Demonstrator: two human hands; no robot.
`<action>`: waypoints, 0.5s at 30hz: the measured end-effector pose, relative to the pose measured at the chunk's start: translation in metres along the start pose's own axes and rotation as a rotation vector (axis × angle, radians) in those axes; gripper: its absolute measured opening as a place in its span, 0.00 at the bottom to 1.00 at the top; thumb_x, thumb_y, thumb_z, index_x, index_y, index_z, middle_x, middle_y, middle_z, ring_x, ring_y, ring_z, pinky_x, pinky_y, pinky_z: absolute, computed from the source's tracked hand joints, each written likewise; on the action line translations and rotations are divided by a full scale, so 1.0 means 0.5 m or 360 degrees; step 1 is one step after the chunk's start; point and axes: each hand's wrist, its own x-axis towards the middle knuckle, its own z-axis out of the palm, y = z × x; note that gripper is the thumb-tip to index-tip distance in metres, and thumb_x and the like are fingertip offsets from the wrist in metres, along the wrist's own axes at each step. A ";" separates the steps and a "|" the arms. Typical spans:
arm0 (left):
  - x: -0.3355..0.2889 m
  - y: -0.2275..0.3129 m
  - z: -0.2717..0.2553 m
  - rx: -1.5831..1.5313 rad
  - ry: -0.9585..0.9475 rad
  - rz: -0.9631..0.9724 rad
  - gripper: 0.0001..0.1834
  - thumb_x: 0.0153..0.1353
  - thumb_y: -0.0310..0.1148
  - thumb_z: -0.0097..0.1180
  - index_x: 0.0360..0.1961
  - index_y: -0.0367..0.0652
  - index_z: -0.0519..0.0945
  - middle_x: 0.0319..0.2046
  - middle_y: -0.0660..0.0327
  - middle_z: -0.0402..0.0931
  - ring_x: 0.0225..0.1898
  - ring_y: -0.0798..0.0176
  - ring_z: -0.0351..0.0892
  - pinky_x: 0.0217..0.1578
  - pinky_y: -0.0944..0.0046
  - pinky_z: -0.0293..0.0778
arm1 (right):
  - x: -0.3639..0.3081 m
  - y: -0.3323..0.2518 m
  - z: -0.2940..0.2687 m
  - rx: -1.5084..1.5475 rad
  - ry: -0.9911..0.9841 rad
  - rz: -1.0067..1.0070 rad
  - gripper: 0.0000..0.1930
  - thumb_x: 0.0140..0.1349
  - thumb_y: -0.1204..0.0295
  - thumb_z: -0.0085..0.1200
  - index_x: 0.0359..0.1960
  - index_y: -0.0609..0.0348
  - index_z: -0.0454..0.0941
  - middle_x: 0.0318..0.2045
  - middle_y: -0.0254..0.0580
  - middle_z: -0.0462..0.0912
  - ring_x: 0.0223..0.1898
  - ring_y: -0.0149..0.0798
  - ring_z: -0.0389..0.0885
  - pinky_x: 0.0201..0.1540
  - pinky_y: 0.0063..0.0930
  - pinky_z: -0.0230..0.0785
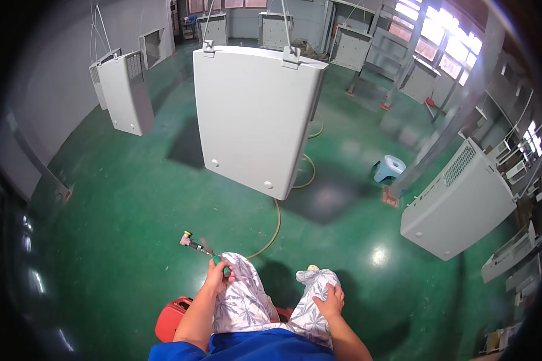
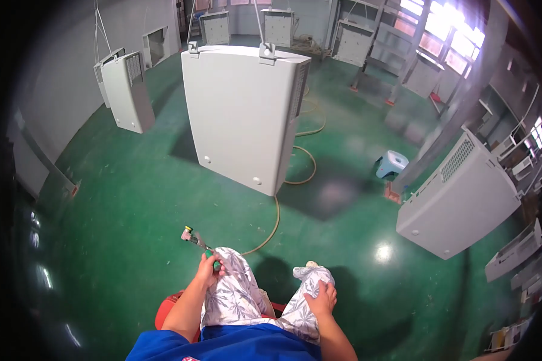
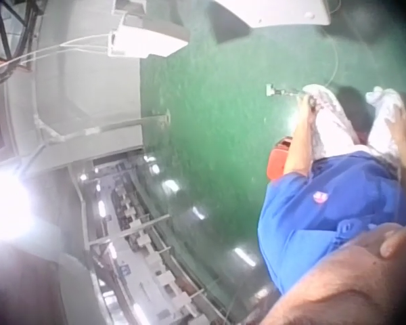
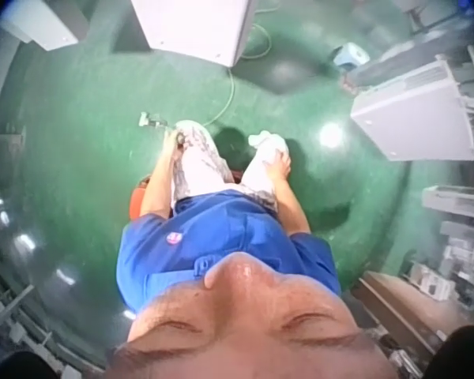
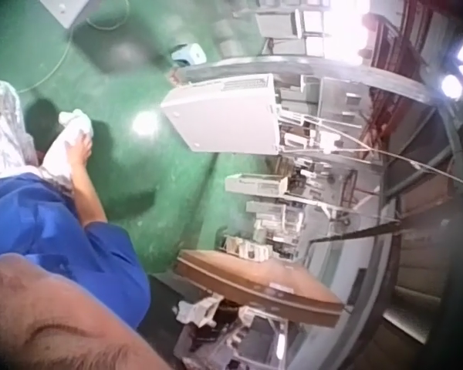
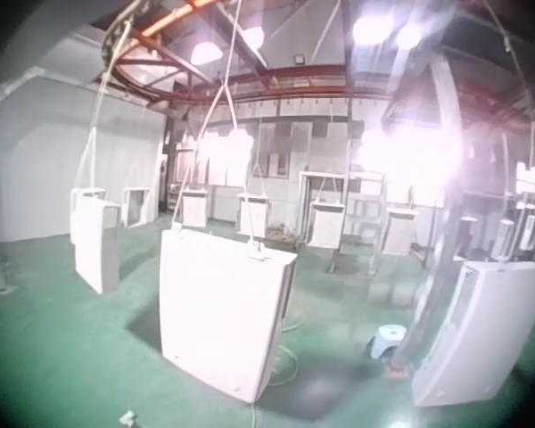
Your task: The person smooths the edges of a metal cabinet enclosure using a hand file.
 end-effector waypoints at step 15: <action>-0.007 0.038 -0.028 -0.0122 -0.0034 0.0046 0.07 0.60 0.30 0.51 0.37 0.44 0.67 0.25 0.60 0.71 0.20 0.64 0.72 0.17 0.67 0.72 | -0.015 -0.054 0.008 -0.0016 0.0001 -0.0046 0.37 0.43 0.54 0.67 0.58 0.46 0.69 0.60 0.46 0.61 0.62 0.53 0.58 0.59 0.50 0.59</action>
